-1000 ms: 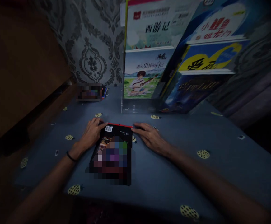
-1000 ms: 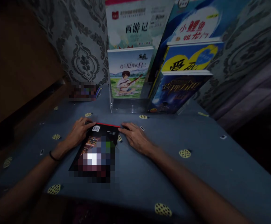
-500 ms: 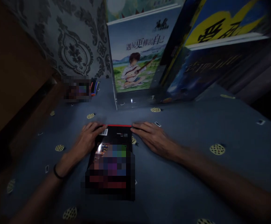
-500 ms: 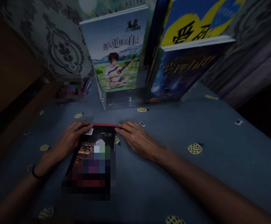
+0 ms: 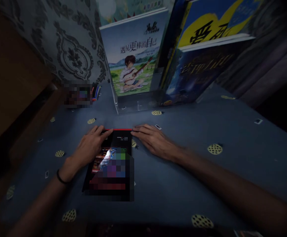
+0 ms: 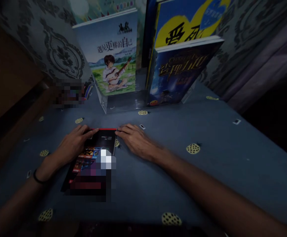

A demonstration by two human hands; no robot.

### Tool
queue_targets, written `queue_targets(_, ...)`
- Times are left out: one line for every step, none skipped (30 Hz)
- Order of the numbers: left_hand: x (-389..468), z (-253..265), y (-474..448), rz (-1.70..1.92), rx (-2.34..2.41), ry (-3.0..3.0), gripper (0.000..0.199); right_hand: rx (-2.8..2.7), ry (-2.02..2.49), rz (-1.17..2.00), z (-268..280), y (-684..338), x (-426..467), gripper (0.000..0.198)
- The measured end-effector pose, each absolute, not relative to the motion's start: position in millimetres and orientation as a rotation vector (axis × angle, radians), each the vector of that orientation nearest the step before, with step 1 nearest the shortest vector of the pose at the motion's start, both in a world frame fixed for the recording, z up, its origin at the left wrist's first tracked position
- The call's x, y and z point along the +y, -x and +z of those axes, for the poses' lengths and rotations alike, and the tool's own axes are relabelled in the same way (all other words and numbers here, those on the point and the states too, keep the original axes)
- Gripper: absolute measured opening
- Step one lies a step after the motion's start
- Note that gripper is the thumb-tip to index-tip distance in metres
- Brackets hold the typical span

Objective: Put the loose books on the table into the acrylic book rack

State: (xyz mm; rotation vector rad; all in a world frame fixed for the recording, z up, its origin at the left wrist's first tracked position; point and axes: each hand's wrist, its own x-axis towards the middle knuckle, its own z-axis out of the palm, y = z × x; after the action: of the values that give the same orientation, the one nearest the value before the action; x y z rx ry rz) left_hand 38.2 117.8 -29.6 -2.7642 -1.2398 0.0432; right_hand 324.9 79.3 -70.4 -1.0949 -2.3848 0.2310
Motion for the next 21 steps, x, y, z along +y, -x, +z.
queue_targets(117,-29,-40,0.051,-1.240,2.757,0.064,-2.386,1.098,0.231,-70,-325,79,0.038)
queue_targets(116,-28,-43,0.054,-1.237,2.754,0.062,-2.385,1.098,0.233,-70,-324,79,0.038)
queue_targets(116,-27,-45,0.055,-1.230,2.754,0.059,-2.381,1.098,0.237,-70,-324,80,0.038)
queue_targets(115,-27,-47,0.055,-1.219,2.756,0.057,-2.376,1.095,0.239,-69,-324,80,0.038)
queue_targets(115,-26,-49,0.058,-1.204,2.757,0.057,-2.371,1.092,0.241,-70,-324,80,0.038)
queue_targets(115,-25,-51,0.067,-1.187,2.755,0.058,-2.366,1.090,0.243,-70,-324,80,0.038)
queue_targets(115,-24,-53,0.081,-1.168,2.749,0.060,-2.360,1.087,0.242,-70,-324,81,0.038)
queue_targets(115,-23,-54,0.097,-1.147,2.742,0.062,-2.356,1.086,0.243,-71,-325,81,0.038)
queue_targets(115,-22,-56,0.110,-1.127,2.735,0.063,-2.352,1.084,0.241,-72,-325,81,0.038)
queue_targets(116,-22,-58,0.116,-1.112,2.734,0.063,-2.348,1.083,0.241,-72,-325,82,0.037)
queue_targets(116,-21,-61,0.116,-1.101,2.740,0.062,-2.346,1.081,0.239,-73,-325,82,0.037)
queue_targets(117,-20,-64,0.114,-1.088,2.756,0.059,-2.345,1.081,0.237,-74,-324,82,0.038)
queue_targets(117,-20,-67,0.111,-1.069,2.780,0.055,-2.346,1.082,0.230,-75,-324,82,0.038)
queue_targets(117,-20,-70,0.109,-1.042,2.807,0.052,-2.352,1.082,0.217,-75,-324,82,0.038)
queue_targets(117,-20,-74,0.106,-1.014,2.828,0.049,-2.358,1.087,0.199,-75,-324,81,0.038)
queue_targets(117,-20,-77,0.103,-0.988,2.840,0.048,-2.365,1.095,0.178,-76,-323,81,0.039)
queue_targets(117,-20,-80,0.100,-0.973,2.842,0.048,-2.374,1.098,0.159,-76,-323,81,0.039)
queue_targets(118,-20,-83,0.097,-0.971,2.837,0.050,-2.382,1.102,0.145,-76,-323,81,0.039)
queue_targets(118,-20,-85,0.095,-0.980,2.832,0.052,-2.388,1.100,0.139,-76,-323,80,0.039)
queue_targets(118,-20,-87,0.094,-0.992,2.830,0.054,-2.387,1.097,0.141,-75,-324,80,0.039)
queue_targets(119,-21,-89,0.092,-1.005,2.834,0.055,-2.382,1.088,0.149,-75,-324,80,0.039)
